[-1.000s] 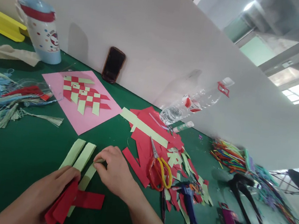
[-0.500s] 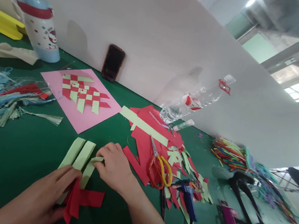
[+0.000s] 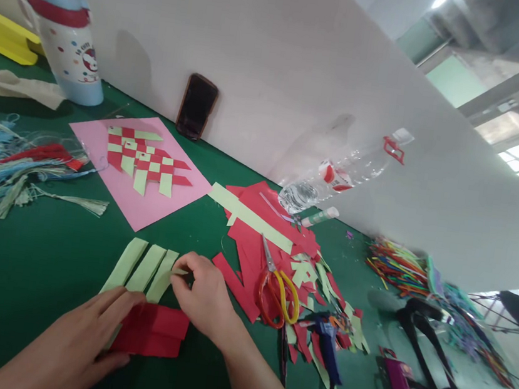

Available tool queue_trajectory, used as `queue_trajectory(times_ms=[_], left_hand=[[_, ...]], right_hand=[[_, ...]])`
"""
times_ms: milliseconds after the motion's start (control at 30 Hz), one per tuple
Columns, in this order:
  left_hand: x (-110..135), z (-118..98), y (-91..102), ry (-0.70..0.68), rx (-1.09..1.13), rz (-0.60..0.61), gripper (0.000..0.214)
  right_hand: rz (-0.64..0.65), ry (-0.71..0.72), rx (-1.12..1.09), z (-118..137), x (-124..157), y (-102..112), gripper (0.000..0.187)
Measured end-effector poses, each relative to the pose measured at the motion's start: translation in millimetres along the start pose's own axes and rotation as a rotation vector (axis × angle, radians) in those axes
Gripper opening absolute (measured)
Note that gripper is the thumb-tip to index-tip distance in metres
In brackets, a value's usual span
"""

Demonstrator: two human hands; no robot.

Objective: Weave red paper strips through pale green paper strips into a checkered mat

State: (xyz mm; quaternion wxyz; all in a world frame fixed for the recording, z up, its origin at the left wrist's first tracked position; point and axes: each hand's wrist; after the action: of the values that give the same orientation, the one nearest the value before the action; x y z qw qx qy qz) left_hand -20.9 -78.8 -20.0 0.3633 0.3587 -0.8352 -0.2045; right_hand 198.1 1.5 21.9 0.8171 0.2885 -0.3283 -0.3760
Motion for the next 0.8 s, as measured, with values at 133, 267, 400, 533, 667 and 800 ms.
queue_trajectory(times_ms=[133,267,400,533,667,800], left_hand=[[1,3,-0.2,-0.005,0.008,-0.006,0.056],[-2,-3,2.5,-0.054,0.005,-0.036,0.044],[-6,-12,3.9,-0.026,-0.078,-0.044,0.048],[-7,-13,0.5,-0.007,-0.095,-0.057,0.046],[-7,-8,-3.0,-0.034,-0.094,-0.109,0.041],[-7,-7,-4.0,-0.053,-0.081,-0.118,0.037]], right_hand=[[-0.035,-0.018,-0.067,-4,2,-2,0.034],[0.057,-0.067,0.072,2,-9,5,0.044],[0.125,-0.139,0.194,12,-19,13,0.034],[0.111,-0.117,0.179,11,-21,10,0.010],[0.053,-0.013,0.110,4,-19,4,0.006],[0.036,0.046,0.062,1,-11,1,0.012]])
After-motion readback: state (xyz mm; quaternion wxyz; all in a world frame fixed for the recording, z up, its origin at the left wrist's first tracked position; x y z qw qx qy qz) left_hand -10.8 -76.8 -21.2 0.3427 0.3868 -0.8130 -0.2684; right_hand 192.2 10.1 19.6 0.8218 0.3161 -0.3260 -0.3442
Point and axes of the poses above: each hand's wrist, its own x-axis away from the middle knuckle, its own y-axis out of the back of the hand, z = x × y, and after that the axes turned 14 degrees about z, right-handed
